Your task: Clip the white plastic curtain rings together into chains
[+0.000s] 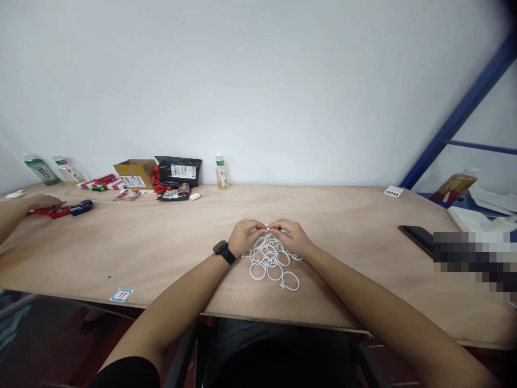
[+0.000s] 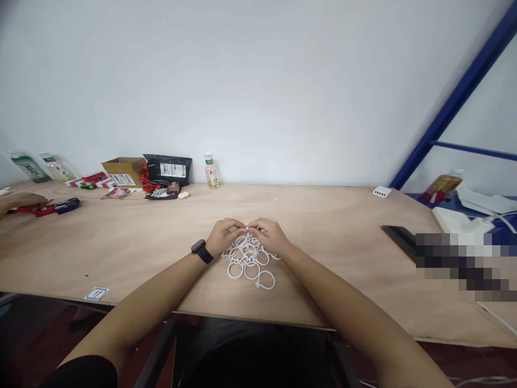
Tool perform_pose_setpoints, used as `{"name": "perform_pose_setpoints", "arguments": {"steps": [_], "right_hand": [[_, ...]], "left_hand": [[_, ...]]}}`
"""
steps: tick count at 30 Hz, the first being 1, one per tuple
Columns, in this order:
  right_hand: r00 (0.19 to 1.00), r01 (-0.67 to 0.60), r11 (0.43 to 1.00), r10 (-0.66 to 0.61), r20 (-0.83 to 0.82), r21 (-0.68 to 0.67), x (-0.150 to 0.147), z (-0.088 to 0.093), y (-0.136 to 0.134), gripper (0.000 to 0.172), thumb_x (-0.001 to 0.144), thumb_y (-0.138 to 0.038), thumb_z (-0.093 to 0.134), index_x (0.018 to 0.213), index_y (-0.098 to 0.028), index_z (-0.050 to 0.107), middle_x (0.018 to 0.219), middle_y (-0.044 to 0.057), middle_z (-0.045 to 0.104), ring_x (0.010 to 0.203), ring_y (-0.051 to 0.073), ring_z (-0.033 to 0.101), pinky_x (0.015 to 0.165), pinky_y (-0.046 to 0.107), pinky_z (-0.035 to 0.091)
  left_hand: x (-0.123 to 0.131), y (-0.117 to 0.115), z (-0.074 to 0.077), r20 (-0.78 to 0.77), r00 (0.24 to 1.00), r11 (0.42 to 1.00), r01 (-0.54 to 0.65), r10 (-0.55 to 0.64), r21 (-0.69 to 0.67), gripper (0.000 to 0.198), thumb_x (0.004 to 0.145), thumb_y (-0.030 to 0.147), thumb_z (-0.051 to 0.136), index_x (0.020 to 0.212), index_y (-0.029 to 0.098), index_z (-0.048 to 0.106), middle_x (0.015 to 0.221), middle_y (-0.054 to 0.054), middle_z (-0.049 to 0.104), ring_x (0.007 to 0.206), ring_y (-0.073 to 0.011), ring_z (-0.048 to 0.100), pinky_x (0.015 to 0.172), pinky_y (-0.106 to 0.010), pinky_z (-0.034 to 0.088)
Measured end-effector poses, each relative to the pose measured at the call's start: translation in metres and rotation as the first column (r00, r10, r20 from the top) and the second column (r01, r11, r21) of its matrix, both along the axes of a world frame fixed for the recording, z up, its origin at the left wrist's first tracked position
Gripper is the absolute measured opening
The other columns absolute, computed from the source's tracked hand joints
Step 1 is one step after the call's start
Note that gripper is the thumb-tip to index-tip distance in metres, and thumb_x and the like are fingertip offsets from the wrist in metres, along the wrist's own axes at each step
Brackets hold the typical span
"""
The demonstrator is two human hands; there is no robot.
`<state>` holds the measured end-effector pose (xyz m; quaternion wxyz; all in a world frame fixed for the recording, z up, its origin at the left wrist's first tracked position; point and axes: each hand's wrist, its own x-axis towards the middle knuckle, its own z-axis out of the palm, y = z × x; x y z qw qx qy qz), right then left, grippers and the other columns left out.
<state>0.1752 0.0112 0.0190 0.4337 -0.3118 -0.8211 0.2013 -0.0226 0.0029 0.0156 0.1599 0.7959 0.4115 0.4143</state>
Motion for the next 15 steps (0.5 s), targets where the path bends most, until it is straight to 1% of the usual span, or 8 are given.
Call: {"name": "perform_pose_setpoints", "arguments": {"steps": [3,6,8,10,12,13,15], "right_hand": [[1.0,-0.009,0.996,0.007,-0.019,-0.087,0.002,-0.002,0.001,0.017,0.087,-0.032,0.057,0.089,-0.022,0.072,0.086,0.005,0.073,0.079,0.019,0.067,0.073,0.031,0.053],[0.999,-0.026,0.987,0.019,-0.042,-0.158,0.0,-0.004,0.002,0.019,0.086,-0.035,0.058,0.086,-0.021,0.071,0.083,0.004,0.072,0.077,0.018,0.066,0.071,0.029,0.052],[0.997,-0.03,0.977,0.014,-0.081,-0.211,-0.003,-0.006,0.003,0.021,0.087,-0.037,0.058,0.088,-0.02,0.071,0.083,0.004,0.072,0.076,0.017,0.066,0.069,0.028,0.052],[0.992,-0.016,0.971,-0.015,-0.126,-0.239,-0.006,-0.007,0.004,0.022,0.085,-0.038,0.06,0.093,-0.019,0.07,0.086,0.004,0.072,0.076,0.017,0.066,0.069,0.028,0.052],[0.987,0.026,0.976,-0.06,-0.15,-0.217,-0.008,-0.009,0.007,0.023,0.083,-0.037,0.062,0.096,-0.02,0.07,0.089,0.004,0.072,0.078,0.017,0.066,0.071,0.029,0.052],[0.985,0.066,0.981,-0.094,-0.148,-0.184,-0.007,-0.009,0.009,0.022,0.083,-0.037,0.062,0.096,-0.02,0.07,0.089,0.004,0.072,0.079,0.018,0.065,0.073,0.03,0.051],[0.976,0.186,0.98,-0.192,-0.105,-0.071,-0.002,-0.01,0.016,0.02,0.085,-0.035,0.06,0.095,-0.021,0.07,0.091,0.005,0.072,0.083,0.019,0.065,0.078,0.033,0.05]], "left_hand": [[-0.001,-0.002,0.002,-0.022,1.0,0.998,0.015,-0.014,0.067,0.026,0.089,0.042,0.06,0.08,0.02,0.071,0.08,-0.004,0.074,0.077,-0.0159,0.067,0.082,-0.03,0.048],[0.0,-0.001,0.0,-0.039,0.998,0.989,0.054,-0.049,0.141,0.024,0.089,0.038,0.059,0.079,0.019,0.069,0.078,-0.003,0.073,0.074,-0.0152,0.066,0.081,-0.031,0.047],[0.001,0.001,-0.003,-0.023,0.999,0.987,0.036,-0.033,0.155,0.023,0.089,0.037,0.06,0.078,0.019,0.068,0.076,-0.003,0.072,0.072,-0.0153,0.066,0.079,-0.031,0.047],[0.003,0.003,-0.005,0.01,1.0,0.988,-0.014,0.013,0.156,0.021,0.089,0.036,0.06,0.081,0.019,0.069,0.077,-0.003,0.073,0.073,-0.0159,0.066,0.077,-0.031,0.047],[0.005,0.005,-0.006,0.008,0.999,0.986,-0.039,0.038,0.165,0.018,0.09,0.034,0.059,0.09,0.02,0.07,0.084,-0.004,0.074,0.078,-0.0169,0.067,0.08,-0.032,0.047],[0.006,0.006,-0.007,-0.015,0.999,0.985,-0.033,0.036,0.17,0.018,0.09,0.033,0.059,0.096,0.021,0.07,0.088,-0.004,0.074,0.082,-0.0176,0.066,0.082,-0.033,0.047],[0.006,0.005,-0.007,-0.097,0.995,0.988,-0.004,0.019,0.156,0.021,0.089,0.033,0.059,0.104,0.023,0.069,0.097,-0.005,0.073,0.091,-0.0193,0.065,0.087,-0.035,0.046]]}}
